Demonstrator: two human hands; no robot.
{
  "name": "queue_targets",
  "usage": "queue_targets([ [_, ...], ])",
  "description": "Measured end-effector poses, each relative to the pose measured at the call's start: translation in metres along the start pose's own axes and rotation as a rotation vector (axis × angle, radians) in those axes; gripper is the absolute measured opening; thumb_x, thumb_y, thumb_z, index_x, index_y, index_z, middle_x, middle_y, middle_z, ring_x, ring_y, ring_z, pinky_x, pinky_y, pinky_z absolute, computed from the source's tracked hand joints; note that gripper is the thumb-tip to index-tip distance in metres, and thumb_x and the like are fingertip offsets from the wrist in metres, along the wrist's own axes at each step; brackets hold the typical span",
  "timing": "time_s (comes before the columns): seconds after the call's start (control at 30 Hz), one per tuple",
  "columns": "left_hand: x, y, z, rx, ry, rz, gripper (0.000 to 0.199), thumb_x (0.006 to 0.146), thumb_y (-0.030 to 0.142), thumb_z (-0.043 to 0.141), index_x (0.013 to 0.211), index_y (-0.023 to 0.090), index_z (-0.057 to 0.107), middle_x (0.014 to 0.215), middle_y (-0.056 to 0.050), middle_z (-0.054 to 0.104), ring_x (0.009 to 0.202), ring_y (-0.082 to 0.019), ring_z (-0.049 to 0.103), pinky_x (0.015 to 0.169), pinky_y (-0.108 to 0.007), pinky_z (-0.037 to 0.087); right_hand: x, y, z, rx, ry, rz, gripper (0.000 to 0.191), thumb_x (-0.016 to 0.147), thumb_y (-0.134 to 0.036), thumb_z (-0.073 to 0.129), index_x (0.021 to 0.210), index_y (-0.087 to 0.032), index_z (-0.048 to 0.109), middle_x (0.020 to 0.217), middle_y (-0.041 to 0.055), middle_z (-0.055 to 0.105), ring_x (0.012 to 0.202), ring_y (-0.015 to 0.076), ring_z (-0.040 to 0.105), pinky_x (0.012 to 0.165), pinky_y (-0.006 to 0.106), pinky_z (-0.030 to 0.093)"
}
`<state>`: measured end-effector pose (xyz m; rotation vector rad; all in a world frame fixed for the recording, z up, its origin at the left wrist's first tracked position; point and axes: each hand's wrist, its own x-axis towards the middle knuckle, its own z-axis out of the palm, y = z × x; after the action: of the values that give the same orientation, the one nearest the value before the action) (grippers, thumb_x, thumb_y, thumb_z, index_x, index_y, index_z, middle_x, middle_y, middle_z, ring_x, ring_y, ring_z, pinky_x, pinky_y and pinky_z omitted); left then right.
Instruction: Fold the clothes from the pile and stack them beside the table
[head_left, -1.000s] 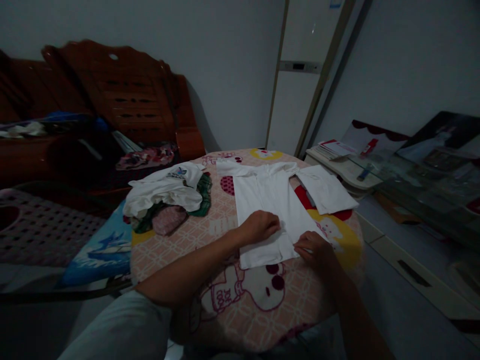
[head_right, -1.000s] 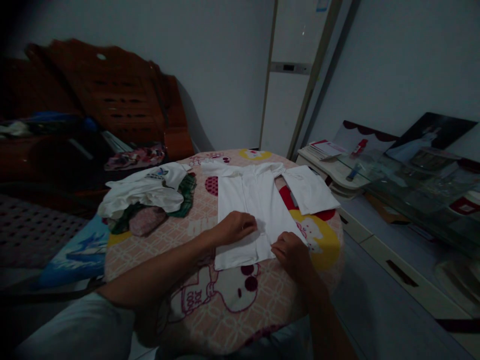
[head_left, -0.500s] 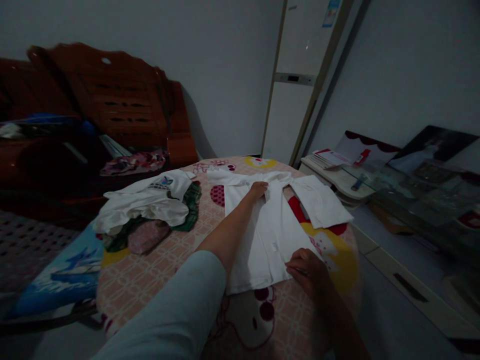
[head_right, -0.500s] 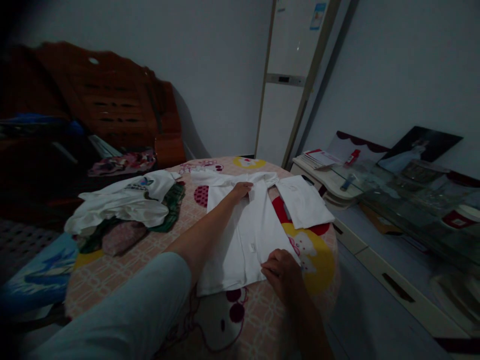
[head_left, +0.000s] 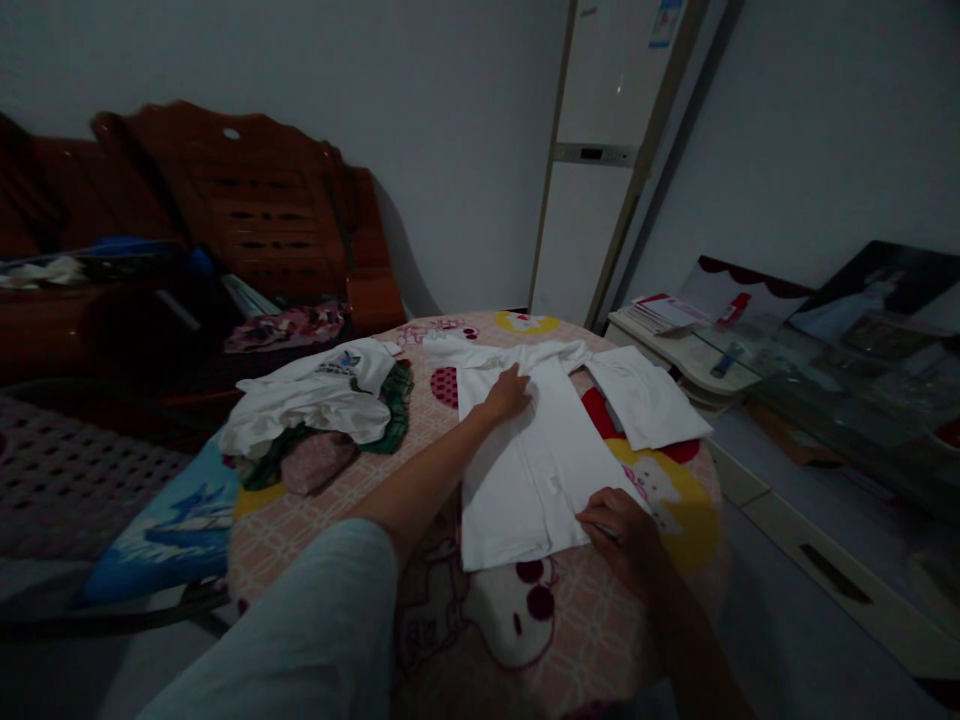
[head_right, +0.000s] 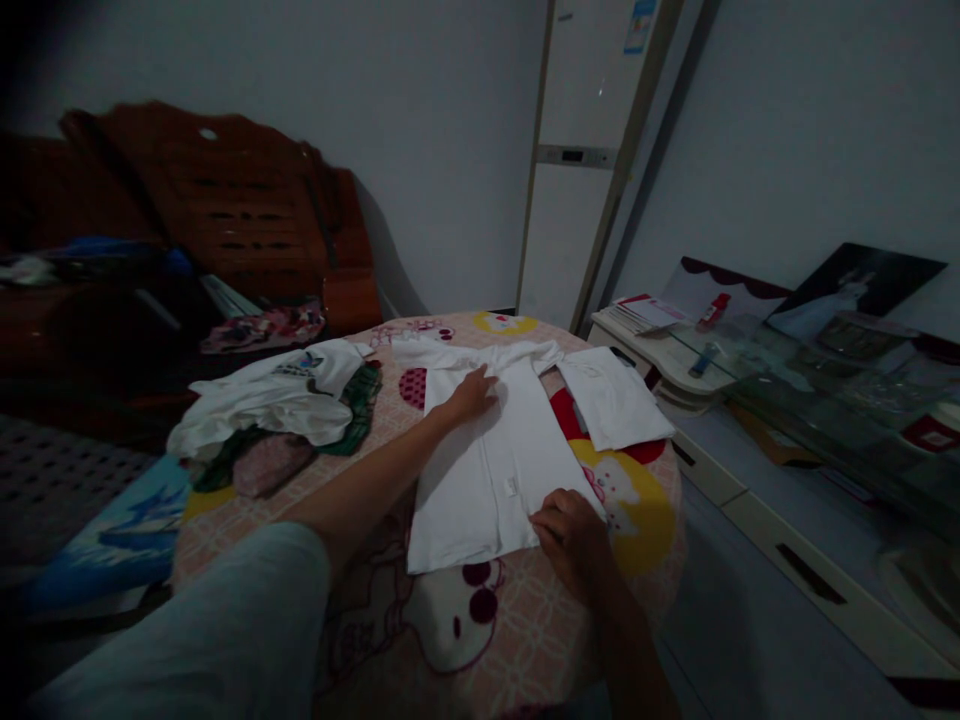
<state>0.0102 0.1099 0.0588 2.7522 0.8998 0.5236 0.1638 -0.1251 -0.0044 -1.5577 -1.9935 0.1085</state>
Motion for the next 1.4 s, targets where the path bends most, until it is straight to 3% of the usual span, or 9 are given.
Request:
queue_targets([
  [0.13,-0.047,0.013,-0.001,0.067,-0.153,-0.037,0.022,0.088,0.026,0.061,0.105,0.012,0.065,0.101,-0.01,0.067,0.096,-0.021,0.064,0.087,-0.034,0.051,-0.004,0.001,-0.004,0.0,-0.048,-0.004,0.027,0.083,-0.006,0.049,0.09,-0.018,0.071,0.09,0.0079,0.066,0.085,0.0198,0.061,0.076,0.034,0.052],
  [0.33,-0.146,0.064,-0.014,0.126,-0.458,0.179,0.042,0.079,0.047,0.068,0.106,0.014,0.064,0.101,-0.013,0.067,0.089,-0.027,0.063,0.074,-0.038,0.053,-0.021,0.004,-0.002,-0.22,-0.098,-0.079,0.058,0.07,0.001,0.043,0.12,-0.018,0.067,0.119,0.013,0.066,0.11,0.0247,0.059,0.094,0.044,0.051],
  [0.53,-0.179,0.087,0.011,0.245,-0.391,0.18,0.029,0.09,0.019,0.047,0.117,0.011,0.057,0.116,-0.02,0.06,0.1,-0.029,0.057,0.073,-0.041,0.054,-0.015,0.003,0.004,-0.389,-0.087,-0.173,0.053,0.071,0.003,0.045,0.114,-0.016,0.069,0.113,0.0143,0.069,0.101,0.0251,0.061,0.088,0.042,0.052],
  [0.7,-0.179,0.081,0.018,0.243,-0.352,0.149,0.028,0.093,0.016,0.043,0.118,0.011,0.056,0.117,-0.017,0.063,0.099,-0.027,0.061,0.074,-0.036,0.054,-0.005,0.005,0.004,-0.385,-0.04,-0.221,0.041,0.075,0.003,0.047,0.104,-0.015,0.07,0.1,0.0127,0.07,0.088,0.0229,0.061,0.08,0.036,0.049],
  [0.9,-0.159,0.052,-0.013,0.021,-0.359,0.114,0.032,0.081,0.008,0.052,0.109,0.018,0.065,0.101,-0.009,0.071,0.092,-0.022,0.067,0.079,-0.031,0.052,0.016,0.012,-0.006,-0.306,-0.034,-0.181,0.025,0.082,-0.005,0.046,0.085,-0.016,0.068,0.083,0.0083,0.068,0.081,0.0209,0.058,0.076,0.033,0.045],
  [1.1,-0.088,0.001,-0.063,-0.039,-0.267,0.124,0.048,0.072,0.001,0.048,0.111,0.017,0.069,0.105,-0.006,0.074,0.097,-0.019,0.067,0.087,-0.027,0.049,0.125,0.004,-0.036,-0.453,-0.164,-0.076,0.027,0.079,-0.006,0.049,0.09,-0.016,0.071,0.089,0.0091,0.07,0.085,0.0207,0.059,0.077,0.031,0.041],
  [1.2,-0.049,-0.023,-0.076,0.119,-0.187,-0.044,0.05,0.074,0.002,0.049,0.118,0.018,0.066,0.115,-0.008,0.071,0.106,-0.021,0.065,0.092,-0.03,0.048,0.19,-0.001,-0.037,-0.627,-0.121,-0.067,0.03,0.083,-0.004,0.045,0.092,-0.014,0.072,0.094,0.0139,0.07,0.093,0.0246,0.058,0.085,0.035,0.038],
  [1.3,-0.034,-0.038,-0.07,0.248,0.011,-0.221,0.055,0.08,0.005,0.051,0.134,0.014,0.054,0.133,-0.015,0.06,0.12,-0.024,0.058,0.1,-0.035,0.046,0.219,-0.002,-0.024,-0.672,-0.042,-0.042,0.033,0.087,-0.005,0.042,0.1,-0.011,0.071,0.101,0.0159,0.069,0.1,0.0262,0.055,0.092,0.038,0.035],
  [1.4,-0.052,-0.045,-0.048,0.199,0.065,-0.088,0.055,0.086,0.017,0.054,0.14,0.015,0.045,0.141,-0.014,0.053,0.129,-0.024,0.051,0.107,-0.037,0.041,0.201,0.003,-0.002,-0.599,-0.098,-0.042,0.036,0.087,-0.005,0.042,0.11,-0.012,0.07,0.11,0.0145,0.068,0.105,0.0254,0.055,0.094,0.036,0.036],
])
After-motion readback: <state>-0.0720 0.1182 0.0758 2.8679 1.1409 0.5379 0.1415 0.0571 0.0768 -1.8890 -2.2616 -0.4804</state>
